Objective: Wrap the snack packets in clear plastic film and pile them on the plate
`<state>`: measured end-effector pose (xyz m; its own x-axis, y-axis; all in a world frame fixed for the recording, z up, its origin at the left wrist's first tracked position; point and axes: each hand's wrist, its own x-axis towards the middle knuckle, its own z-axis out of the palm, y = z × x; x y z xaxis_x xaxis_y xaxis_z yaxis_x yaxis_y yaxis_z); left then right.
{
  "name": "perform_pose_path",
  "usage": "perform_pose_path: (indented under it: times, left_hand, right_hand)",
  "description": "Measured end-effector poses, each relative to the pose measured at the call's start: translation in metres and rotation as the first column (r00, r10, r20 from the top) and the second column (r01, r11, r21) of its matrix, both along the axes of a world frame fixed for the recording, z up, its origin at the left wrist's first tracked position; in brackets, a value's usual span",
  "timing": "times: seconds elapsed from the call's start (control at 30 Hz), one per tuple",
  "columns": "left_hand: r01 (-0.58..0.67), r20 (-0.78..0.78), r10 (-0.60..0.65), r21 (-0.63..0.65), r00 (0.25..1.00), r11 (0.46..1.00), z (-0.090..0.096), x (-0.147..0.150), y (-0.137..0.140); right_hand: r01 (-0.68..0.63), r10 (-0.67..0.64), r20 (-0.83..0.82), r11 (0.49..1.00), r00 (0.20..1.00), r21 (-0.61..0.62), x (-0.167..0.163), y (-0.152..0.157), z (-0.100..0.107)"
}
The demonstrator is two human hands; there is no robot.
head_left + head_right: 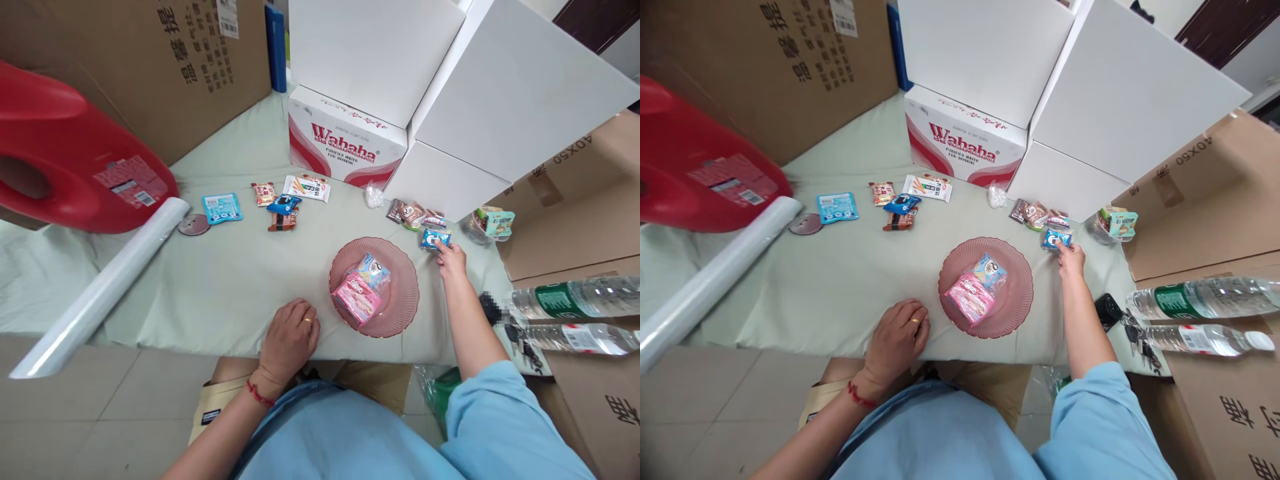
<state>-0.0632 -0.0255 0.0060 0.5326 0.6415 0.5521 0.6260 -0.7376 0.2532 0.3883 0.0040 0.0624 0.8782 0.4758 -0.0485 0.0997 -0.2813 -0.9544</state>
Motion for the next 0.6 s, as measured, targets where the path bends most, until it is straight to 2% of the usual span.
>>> perform_pose_path:
  times: [0.07,0.1,0.17,0.2,0.27,0.33,0.4,0.43,0.5,0.6]
  left_hand:
    - [0.002,-0.001,-0.002,-0.001,1.0,1.0,0.001,0.0,0.0]
    - [0.004,-0.001,-0.004,-0.002,1.0,1.0,0.001,0.0,0.0]
    - [0.004,-0.007,-0.004,-0.004,1.0,1.0,0.002,0.0,0.0]
    - [0.003,-0.01,-0.004,-0.004,1.0,1.0,0.003,0.0,0.0]
    - [0.002,-0.014,-0.002,-0.005,1.0,1.0,0.003,-0.001,0.0]
    - [0.006,-0.01,-0.006,-0.011,1.0,1.0,0.002,-0.001,0.001]
    - [0.01,-0.006,-0.01,-0.033,1.0,0.999,0.0,-0.001,0.001]
    - [0.011,-0.005,-0.011,-0.048,1.0,0.999,0.0,-0.001,0.0]
    - [0.007,0.0,-0.007,-0.074,1.0,0.997,-0.002,-0.001,0.0]
    - [0.01,0.007,-0.01,-0.083,1.0,0.997,-0.003,-0.002,-0.002]
  right_hand:
    - [-0.034,0.037,-0.07,0.998,0.997,0.051,-0.007,-0.025,0.016]
    - [-0.089,0.096,-0.097,0.993,0.991,0.074,-0.013,-0.039,0.027]
    - [-0.297,0.312,-0.154,0.948,0.937,0.112,-0.029,-0.064,0.05]
    - [-0.426,0.434,-0.163,0.901,0.886,0.085,-0.04,-0.075,0.062]
    - [-0.659,0.643,-0.163,0.749,0.749,-0.073,-0.066,-0.087,0.082]
    - [-0.795,0.794,-0.154,0.535,0.589,-0.285,-0.093,-0.088,0.094]
    - [-0.798,0.893,-0.112,0.325,0.435,-0.508,-0.115,-0.079,0.097]
    - [-0.756,0.927,-0.086,0.241,0.365,-0.609,-0.124,-0.073,0.096]
    - [-0.641,0.967,-0.056,0.121,0.248,-0.758,-0.135,-0.062,0.09]
    - [-0.503,0.986,-0.05,0.037,0.16,-0.863,-0.143,-0.051,0.079]
